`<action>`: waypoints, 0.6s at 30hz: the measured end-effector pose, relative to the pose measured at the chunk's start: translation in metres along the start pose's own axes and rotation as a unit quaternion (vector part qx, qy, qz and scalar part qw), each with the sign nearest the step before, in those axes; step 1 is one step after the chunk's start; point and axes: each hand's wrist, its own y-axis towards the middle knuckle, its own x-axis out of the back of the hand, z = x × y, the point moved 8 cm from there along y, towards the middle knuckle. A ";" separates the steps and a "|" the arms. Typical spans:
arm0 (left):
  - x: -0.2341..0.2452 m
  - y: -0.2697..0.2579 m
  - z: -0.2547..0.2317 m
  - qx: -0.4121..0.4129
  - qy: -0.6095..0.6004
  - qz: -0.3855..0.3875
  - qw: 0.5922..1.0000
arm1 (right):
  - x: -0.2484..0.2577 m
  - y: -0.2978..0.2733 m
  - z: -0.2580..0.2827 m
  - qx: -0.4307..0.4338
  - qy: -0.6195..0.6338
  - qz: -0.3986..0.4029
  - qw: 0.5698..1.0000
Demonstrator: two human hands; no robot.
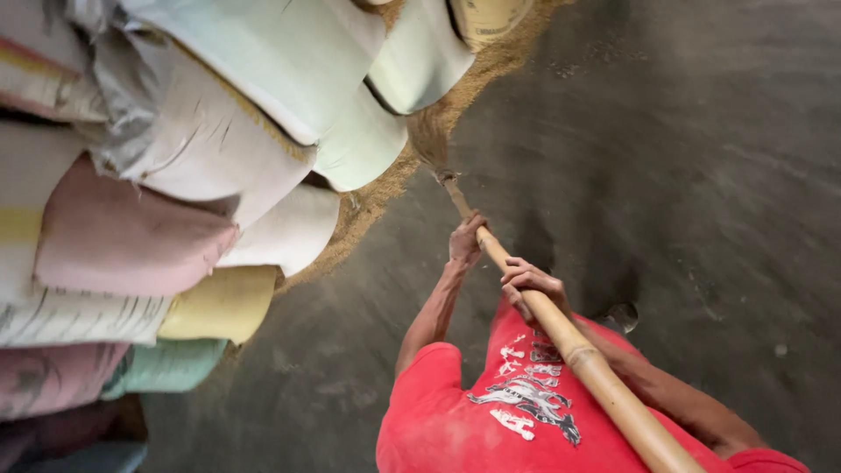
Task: Sweeping grain or husks on a concrete floor using a broom.
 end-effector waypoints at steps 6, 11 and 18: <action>0.013 -0.025 -0.043 0.019 0.020 -0.061 0.998 | 0.034 -0.020 0.024 0.028 0.072 0.032 0.997; -0.017 -0.031 -0.089 0.007 0.030 -0.093 0.995 | 0.093 -0.041 0.047 0.016 0.064 -0.001 0.998; -0.078 0.004 -0.180 -0.040 0.019 -0.043 0.998 | 0.171 -0.072 0.071 0.048 0.007 -0.037 0.998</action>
